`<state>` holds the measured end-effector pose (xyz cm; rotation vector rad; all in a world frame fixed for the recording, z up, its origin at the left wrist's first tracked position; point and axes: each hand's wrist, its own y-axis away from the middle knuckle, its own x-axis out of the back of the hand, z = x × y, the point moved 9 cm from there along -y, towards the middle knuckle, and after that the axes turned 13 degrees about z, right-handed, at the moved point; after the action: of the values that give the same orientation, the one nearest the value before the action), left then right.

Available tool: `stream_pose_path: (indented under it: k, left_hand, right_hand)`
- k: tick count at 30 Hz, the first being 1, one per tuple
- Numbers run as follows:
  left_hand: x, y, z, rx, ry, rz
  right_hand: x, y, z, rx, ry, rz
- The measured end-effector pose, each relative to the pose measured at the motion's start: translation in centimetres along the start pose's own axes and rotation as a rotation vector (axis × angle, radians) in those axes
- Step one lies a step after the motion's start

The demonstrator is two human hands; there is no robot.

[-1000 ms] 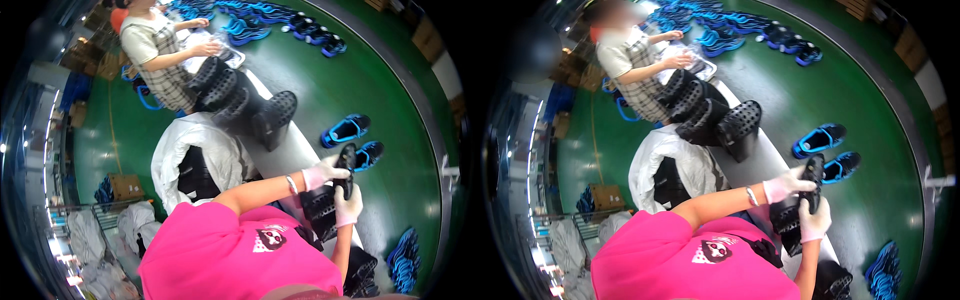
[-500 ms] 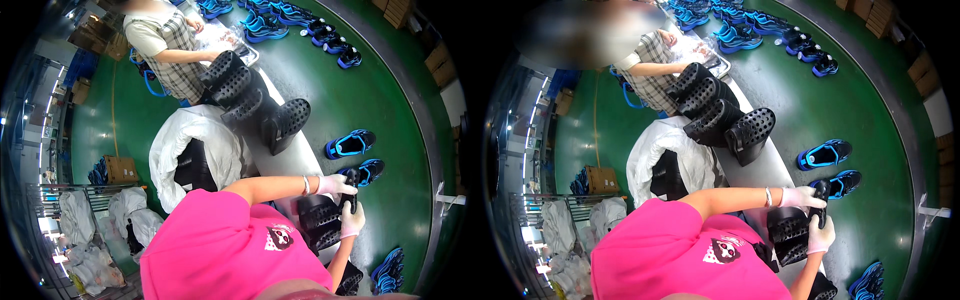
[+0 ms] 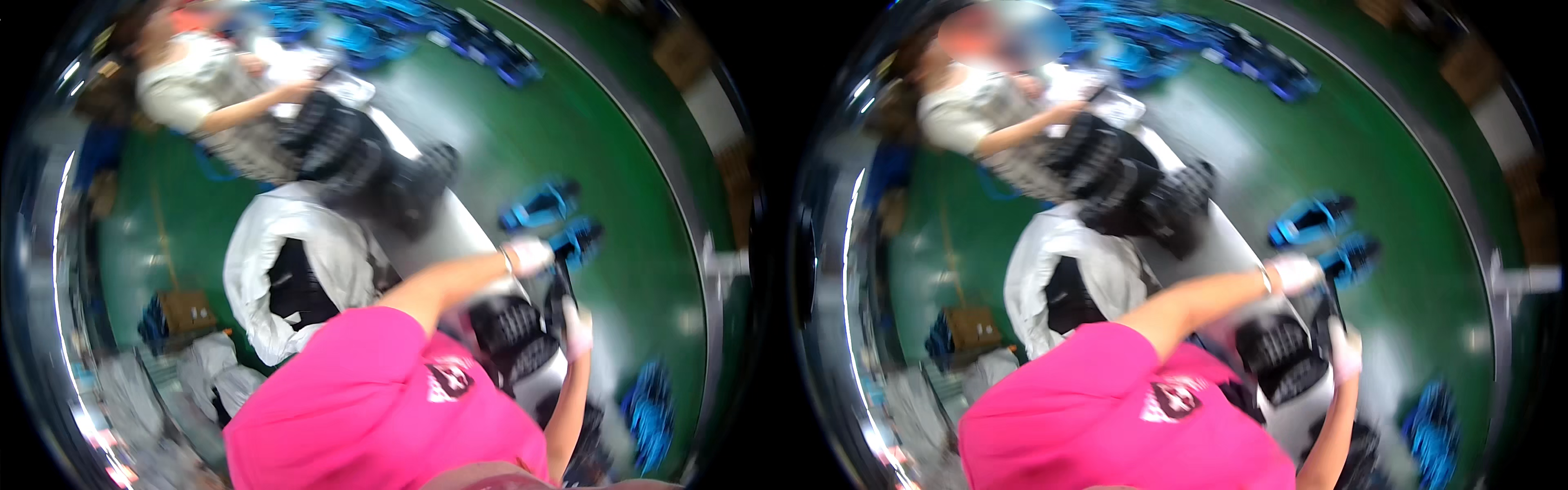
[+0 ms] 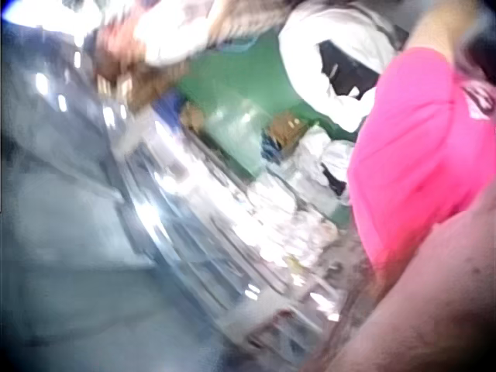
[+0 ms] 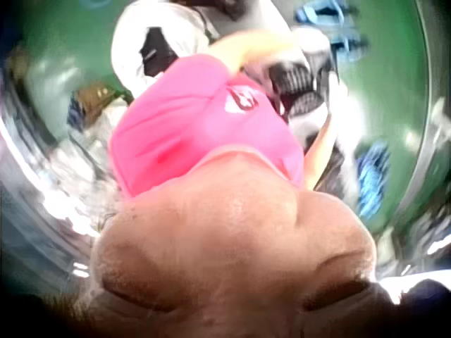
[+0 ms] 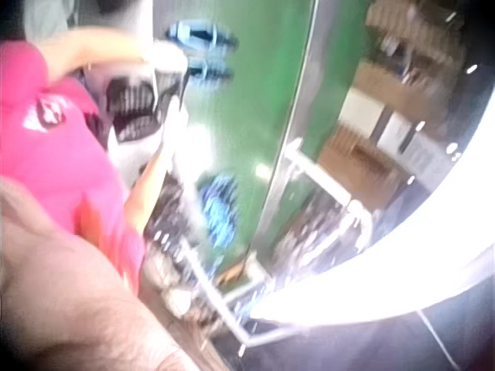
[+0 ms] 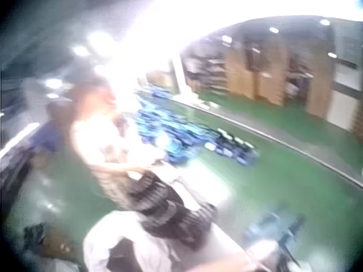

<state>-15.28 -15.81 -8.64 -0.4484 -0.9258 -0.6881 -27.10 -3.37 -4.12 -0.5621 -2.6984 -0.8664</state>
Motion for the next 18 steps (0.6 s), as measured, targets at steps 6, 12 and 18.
stream_pose_path:
  k: [6, 12, 18]
  left_hand:
    - [0.4, 2.0, 2.5, -0.169, 0.215, 0.234]
    - [3.6, 2.4, 0.0, 0.180, 0.387, 0.533]
    - [2.4, -4.8, 0.3, -0.144, 0.151, 0.305]
  right_hand:
    - [1.5, -2.3, 0.8, -0.088, 0.057, -0.111]
    - [2.3, -2.8, 2.3, -0.200, -0.132, -0.091]
    - [1.4, -5.6, 0.5, -0.293, 0.167, -0.211]
